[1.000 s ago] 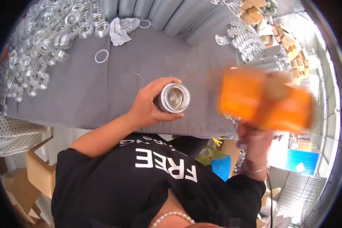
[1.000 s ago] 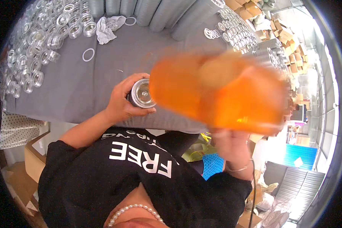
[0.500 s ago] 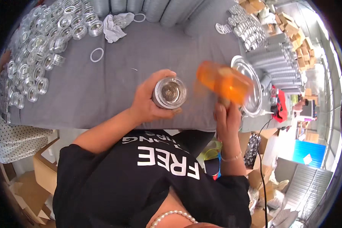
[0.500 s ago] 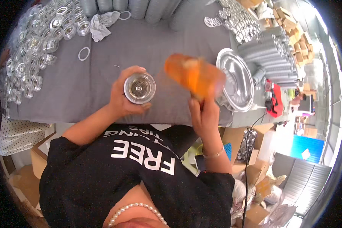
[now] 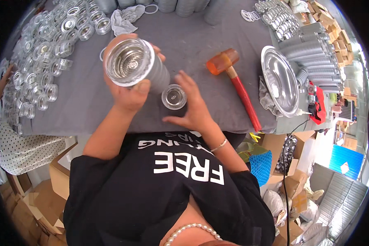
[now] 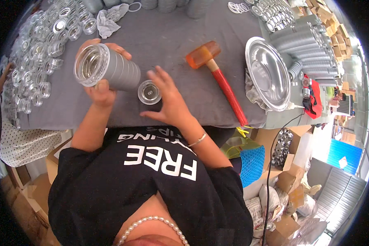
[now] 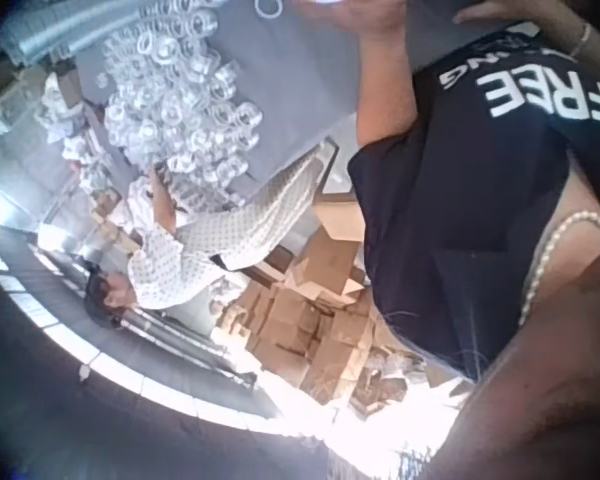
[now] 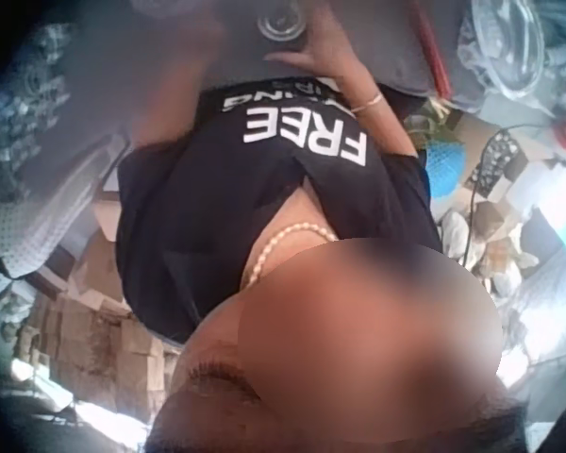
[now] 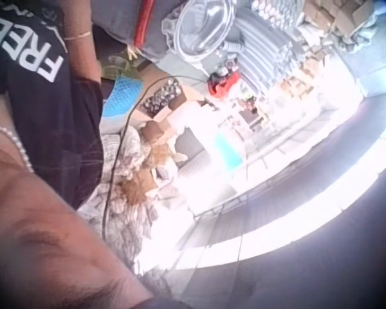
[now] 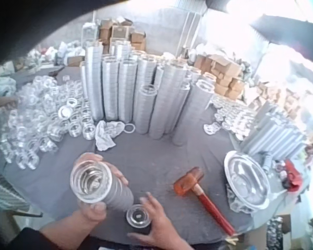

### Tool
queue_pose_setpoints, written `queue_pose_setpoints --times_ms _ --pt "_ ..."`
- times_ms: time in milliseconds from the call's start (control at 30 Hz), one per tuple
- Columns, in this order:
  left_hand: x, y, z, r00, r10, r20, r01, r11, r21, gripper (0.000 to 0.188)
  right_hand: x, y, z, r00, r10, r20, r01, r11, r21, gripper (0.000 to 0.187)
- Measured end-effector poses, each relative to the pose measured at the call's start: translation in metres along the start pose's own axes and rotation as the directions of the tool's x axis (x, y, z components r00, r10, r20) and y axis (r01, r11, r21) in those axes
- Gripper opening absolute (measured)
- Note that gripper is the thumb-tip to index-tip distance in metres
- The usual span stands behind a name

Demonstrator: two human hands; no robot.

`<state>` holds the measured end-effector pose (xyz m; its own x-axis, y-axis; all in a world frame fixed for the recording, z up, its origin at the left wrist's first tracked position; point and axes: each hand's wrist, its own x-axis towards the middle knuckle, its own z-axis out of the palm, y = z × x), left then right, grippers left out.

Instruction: The person applies adhesive to the rim of white plastic rings using a squeeze bottle. They then place a clear plastic insert into a clear plastic cup and press the adhesive-coated ring onto the cup to secure the insert. Finally, they use a rubber mallet to tap the ring into place and stack the finished unit.

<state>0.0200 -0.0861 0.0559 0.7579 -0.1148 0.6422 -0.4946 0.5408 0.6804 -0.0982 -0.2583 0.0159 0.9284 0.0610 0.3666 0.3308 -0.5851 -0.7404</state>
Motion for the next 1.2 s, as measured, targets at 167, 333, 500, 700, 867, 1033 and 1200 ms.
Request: queue_pose_setpoints --times_ms 167,333,500,700,867,1033,1200 --pt "-0.040 -0.012 -0.008 0.982 -0.158 -0.102 0.159 0.987 -0.001 0.078 -0.005 0.020 -0.011 0.988 0.092 -0.121 -0.095 0.995 -0.018 0.089" --pt "-0.091 -0.020 -0.004 0.872 -0.465 0.156 0.392 0.852 0.348 0.082 0.021 -0.010 -0.070 0.950 -0.007 -0.313 0.057 0.987 0.151 0.093" --pt "-0.095 -0.009 -0.014 0.818 -0.534 0.216 0.468 0.834 0.292 0.107 0.048 -0.064 -0.056 0.972 -0.233 -0.003 0.231 0.959 0.166 0.087" --pt "-0.047 0.027 -0.024 0.873 -0.421 0.247 0.357 0.896 0.264 0.159 0.038 -0.058 -0.044 0.992 -0.114 0.046 0.101 0.969 0.227 0.085" --pt "-0.018 0.046 0.017 0.850 -0.387 0.357 0.239 0.888 0.394 0.121 0.025 0.032 -0.101 0.943 0.169 -0.288 -0.239 0.944 -0.228 0.074" --pt "-0.037 0.026 0.023 0.875 -0.409 0.260 0.353 0.905 0.238 0.082 0.006 0.091 -0.097 0.927 0.261 -0.268 -0.372 0.723 -0.583 0.047" --pt "-0.040 0.024 0.019 0.880 -0.401 0.254 0.335 0.904 0.266 0.081 0.042 -0.029 -0.142 0.852 0.496 -0.170 -0.483 0.868 0.113 0.029"
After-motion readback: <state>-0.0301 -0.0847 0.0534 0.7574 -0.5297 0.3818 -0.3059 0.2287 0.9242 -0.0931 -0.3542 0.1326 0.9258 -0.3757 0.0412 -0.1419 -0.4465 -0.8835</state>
